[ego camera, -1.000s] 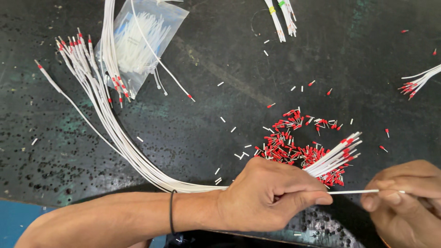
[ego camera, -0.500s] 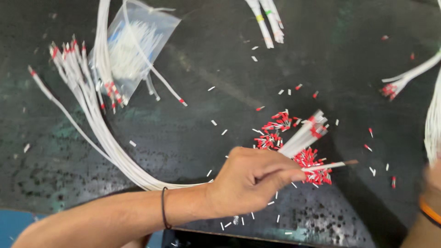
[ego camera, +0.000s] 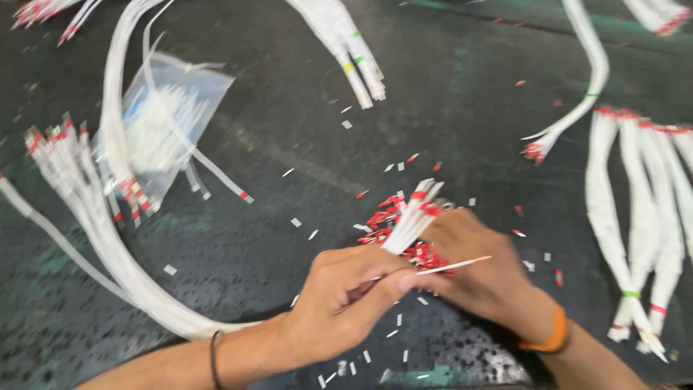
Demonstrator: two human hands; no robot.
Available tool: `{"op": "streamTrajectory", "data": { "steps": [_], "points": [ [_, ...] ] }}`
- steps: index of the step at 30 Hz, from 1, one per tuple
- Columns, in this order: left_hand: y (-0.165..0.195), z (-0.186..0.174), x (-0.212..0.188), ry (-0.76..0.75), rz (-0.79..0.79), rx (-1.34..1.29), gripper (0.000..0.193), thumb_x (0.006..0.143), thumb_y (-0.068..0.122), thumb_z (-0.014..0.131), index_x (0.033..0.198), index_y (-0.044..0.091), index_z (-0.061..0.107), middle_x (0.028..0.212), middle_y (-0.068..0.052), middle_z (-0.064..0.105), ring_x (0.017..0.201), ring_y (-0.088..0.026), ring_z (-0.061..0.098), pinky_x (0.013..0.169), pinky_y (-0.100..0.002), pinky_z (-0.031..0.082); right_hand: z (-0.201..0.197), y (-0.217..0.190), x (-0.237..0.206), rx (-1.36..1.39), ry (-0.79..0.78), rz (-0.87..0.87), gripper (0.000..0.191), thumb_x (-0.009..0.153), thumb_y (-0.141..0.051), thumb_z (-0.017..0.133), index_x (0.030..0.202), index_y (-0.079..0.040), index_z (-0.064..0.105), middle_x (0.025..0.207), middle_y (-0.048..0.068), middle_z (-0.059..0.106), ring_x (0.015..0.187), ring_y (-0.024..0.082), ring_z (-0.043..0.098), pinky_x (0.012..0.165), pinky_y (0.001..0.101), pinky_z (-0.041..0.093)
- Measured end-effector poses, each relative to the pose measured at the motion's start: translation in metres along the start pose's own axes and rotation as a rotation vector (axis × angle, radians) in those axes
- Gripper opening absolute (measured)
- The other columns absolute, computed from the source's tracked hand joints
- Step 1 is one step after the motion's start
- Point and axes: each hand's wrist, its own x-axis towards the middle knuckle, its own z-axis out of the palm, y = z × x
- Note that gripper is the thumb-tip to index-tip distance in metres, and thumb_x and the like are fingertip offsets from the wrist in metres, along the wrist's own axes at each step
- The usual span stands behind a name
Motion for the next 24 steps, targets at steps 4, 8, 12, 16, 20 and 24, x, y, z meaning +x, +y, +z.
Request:
{"op": "streamTrajectory", "data": {
  "steps": [4,8,12,16,20,24],
  "points": [
    [-0.002,0.004,0.003,0.016,-0.121,-0.105,0.017,0.103,0.011,0.064,0.103,0.0,0.077,0.081,-0.003,0.069,0.063,-0.006,0.053,0.052,-0.025,0.04,0.009,-0.013,0.008,0.023,-0.029,-0.046,0.063,0.072,-0.047,0.079,0.118,-0.007,0.066,0.117,0.01,0.062,0.106,0.032,0.06,0.089,0.0455,0.049],
    [-0.007,0.006,0.001,0.005,-0.145,-0.093,0.017,0.102,0.013,0.065,0.101,0.0,0.077,0.082,-0.003,0.07,0.063,-0.005,0.053,0.052,-0.025,0.039,0.015,-0.013,0.001,0.068,-0.045,-0.094,0.049,0.08,-0.035,0.078,0.118,-0.006,0.067,0.116,0.008,0.061,0.104,0.029,0.06,0.087,0.042,0.051],
    [-0.012,0.005,-0.001,0.0,-0.151,-0.061,0.018,0.101,0.014,0.065,0.102,0.001,0.078,0.083,-0.002,0.071,0.063,-0.005,0.053,0.052,-0.024,0.04,0.02,0.0,-0.009,-0.003,-0.05,-0.107,0.026,0.082,-0.015,0.074,0.107,-0.01,0.067,0.106,0.004,0.062,0.098,0.023,0.063,0.084,0.0374,0.054],
    [-0.013,0.005,-0.001,-0.014,-0.164,-0.051,0.019,0.101,0.014,0.065,0.102,0.001,0.079,0.082,-0.002,0.071,0.064,-0.005,0.053,0.053,-0.024,0.04,0.014,0.006,-0.011,-0.058,-0.021,-0.153,0.027,0.08,-0.013,0.074,0.106,-0.01,0.069,0.096,0.003,0.061,0.087,0.021,0.062,0.074,0.0358,0.053],
    [-0.015,0.005,-0.001,-0.015,-0.147,-0.037,0.019,0.102,0.015,0.065,0.102,0.001,0.078,0.082,-0.002,0.071,0.065,-0.005,0.054,0.054,-0.025,0.04,0.005,0.004,-0.008,-0.05,-0.041,-0.112,0.021,0.08,-0.015,0.075,0.099,-0.009,0.067,0.091,0.003,0.061,0.085,0.022,0.062,0.07,0.0365,0.053],
    [-0.015,0.005,0.0,-0.011,-0.171,-0.017,0.02,0.101,0.016,0.065,0.1,0.001,0.078,0.079,-0.002,0.07,0.063,-0.005,0.051,0.052,-0.026,0.038,-0.004,0.002,-0.007,-0.051,0.029,-0.125,0.023,0.079,-0.016,0.073,0.1,-0.01,0.067,0.091,0.003,0.065,0.088,0.024,0.066,0.072,0.0372,0.054]
  ]
}}
